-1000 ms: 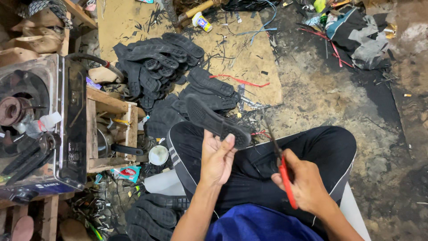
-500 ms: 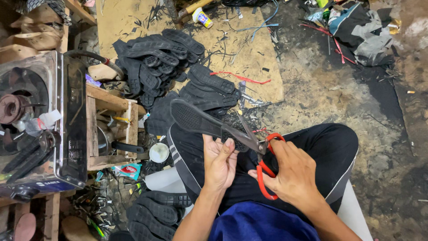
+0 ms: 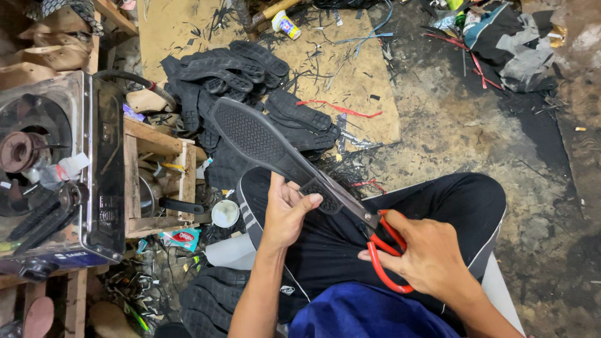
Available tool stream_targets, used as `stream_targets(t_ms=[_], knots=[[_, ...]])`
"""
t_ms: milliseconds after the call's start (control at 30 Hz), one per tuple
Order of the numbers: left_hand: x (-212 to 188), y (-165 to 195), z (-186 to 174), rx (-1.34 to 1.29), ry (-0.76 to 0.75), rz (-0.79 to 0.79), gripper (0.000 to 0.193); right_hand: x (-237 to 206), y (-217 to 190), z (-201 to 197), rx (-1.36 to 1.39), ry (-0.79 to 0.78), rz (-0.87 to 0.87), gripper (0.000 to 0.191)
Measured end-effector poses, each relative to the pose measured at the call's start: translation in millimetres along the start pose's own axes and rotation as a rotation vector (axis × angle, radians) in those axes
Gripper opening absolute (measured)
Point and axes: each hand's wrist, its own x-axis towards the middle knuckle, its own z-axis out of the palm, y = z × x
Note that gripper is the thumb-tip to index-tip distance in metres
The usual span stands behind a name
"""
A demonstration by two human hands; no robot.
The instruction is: The person sits on the floor and uses red-handled shears to trim the edges of black rubber shoe soles. They hold each sole in the left hand and cut along the perimeter with the right hand, then place the trimmed sole on a growing pile on the floor.
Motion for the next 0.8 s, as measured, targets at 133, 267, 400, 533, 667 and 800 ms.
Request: stream_targets(t_ms=[133, 267, 400, 533, 667, 800], knots=[[-1.3, 3.3, -3.1, 0.038, -0.038, -0.013, 0.082, -3.3, 10.9, 3.3, 0.096, -0.078, 0.014, 0.060], [-1.3, 5.1, -1.0, 0.019, -0.035, -0.008, 0.087, -5.7, 19.4, 2.4, 0.235, -0.216, 0.040, 0.047], [-2.3, 9.4, -2.0, 0.003, -0.018, -0.026, 0.087, -11.6, 18.1, -0.8, 0.280, -0.231, 0.070, 0.040], [-4.7, 9.5, 0.3, 0.075, -0.052, -0.025, 0.087, -12.7, 12.3, 2.1, 0.255, -0.219, 0.051, 0.040], [-9.6, 4.7, 12.0, 0.040, -0.134, -0.038, 0.087, -6.4, 10.9, 7.3, 0.210, -0.137, 0.037, 0.037], [-14.8, 2.0, 24.0, -0.037, -0.169, -0.076, 0.087, 0.8, 12.2, 13.2, 0.184, -0.065, 0.011, 0.034]])
